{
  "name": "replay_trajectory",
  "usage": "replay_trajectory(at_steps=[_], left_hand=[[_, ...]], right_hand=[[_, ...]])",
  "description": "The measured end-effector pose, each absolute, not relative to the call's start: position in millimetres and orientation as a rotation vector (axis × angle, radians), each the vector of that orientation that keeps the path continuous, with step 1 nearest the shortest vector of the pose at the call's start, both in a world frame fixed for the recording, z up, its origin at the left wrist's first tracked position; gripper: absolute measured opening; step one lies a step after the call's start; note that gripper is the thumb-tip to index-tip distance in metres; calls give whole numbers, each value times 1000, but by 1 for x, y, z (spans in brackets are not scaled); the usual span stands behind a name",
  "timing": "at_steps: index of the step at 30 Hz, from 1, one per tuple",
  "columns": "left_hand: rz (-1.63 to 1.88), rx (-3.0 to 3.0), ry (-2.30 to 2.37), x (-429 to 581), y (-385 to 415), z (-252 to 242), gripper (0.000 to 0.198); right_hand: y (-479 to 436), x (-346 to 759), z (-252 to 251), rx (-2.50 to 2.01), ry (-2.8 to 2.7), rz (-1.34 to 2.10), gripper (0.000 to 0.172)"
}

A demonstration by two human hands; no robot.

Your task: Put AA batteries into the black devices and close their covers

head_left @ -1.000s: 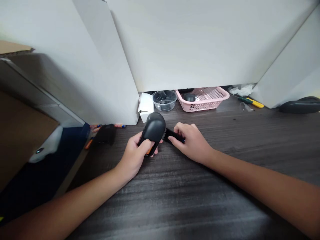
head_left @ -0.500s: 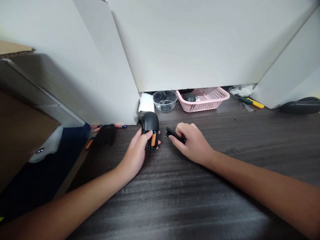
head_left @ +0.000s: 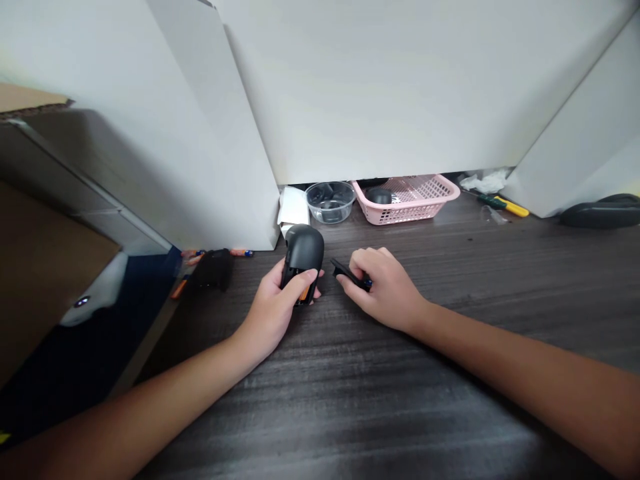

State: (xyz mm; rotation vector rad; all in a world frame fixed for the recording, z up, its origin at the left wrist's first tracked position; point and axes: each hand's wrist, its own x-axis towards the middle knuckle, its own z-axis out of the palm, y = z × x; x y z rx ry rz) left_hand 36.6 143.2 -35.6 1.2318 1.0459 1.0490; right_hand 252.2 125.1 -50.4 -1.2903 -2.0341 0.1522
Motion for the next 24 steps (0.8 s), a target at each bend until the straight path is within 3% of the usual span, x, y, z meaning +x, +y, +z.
replay_trajectory(at_steps=[7,24], left_hand=[[1018,1277,1014,33,144,-38,26],[1030,1168,989,35,146,-39,33]], right_hand=[[125,252,-51,-1275,-2076,167,36],[126,252,-52,-1254,-2075,279,35]])
